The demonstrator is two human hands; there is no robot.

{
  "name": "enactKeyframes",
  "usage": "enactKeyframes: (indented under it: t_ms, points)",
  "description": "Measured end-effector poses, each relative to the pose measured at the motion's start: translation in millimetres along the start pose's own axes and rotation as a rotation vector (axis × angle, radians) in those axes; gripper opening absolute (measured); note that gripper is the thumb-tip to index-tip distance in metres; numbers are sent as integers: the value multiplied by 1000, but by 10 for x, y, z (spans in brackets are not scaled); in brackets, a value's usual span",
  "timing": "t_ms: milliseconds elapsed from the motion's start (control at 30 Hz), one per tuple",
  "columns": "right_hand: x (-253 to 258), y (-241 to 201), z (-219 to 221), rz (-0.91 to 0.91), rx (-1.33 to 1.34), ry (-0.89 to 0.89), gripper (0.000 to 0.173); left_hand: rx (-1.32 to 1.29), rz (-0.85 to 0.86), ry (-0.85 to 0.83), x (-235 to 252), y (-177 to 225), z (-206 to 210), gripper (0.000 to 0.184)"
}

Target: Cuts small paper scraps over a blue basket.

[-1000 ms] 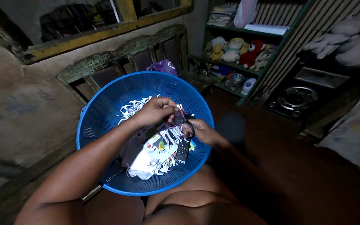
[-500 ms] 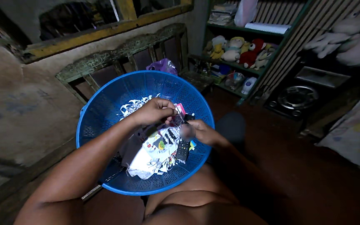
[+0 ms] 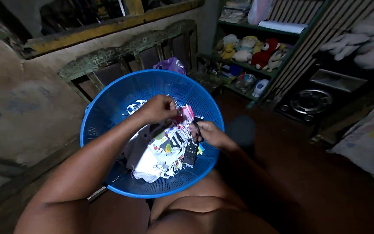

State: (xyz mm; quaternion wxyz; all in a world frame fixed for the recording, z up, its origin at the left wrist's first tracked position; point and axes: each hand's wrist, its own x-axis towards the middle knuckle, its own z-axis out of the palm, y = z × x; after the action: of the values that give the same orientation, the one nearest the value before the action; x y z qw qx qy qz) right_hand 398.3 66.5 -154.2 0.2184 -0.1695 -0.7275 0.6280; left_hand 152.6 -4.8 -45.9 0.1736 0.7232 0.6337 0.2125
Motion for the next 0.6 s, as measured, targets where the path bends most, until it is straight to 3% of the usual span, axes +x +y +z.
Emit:
enactKeyframes:
  t_ms: [233,367,467,600]
  points:
    - [10,53,-69,-69,240,124,69,257,-63,3,54,-114,34,12]
    - [12,64,-72,-124,329,178,73,283,-58,-58,47,-131,93,14]
    - [9,66,-63,-144,318,193,71,281,39,-129,42,-129,212,11]
    - [22,73,-76,-159,308,187,70,489,233,-179,-11,-135,553,36]
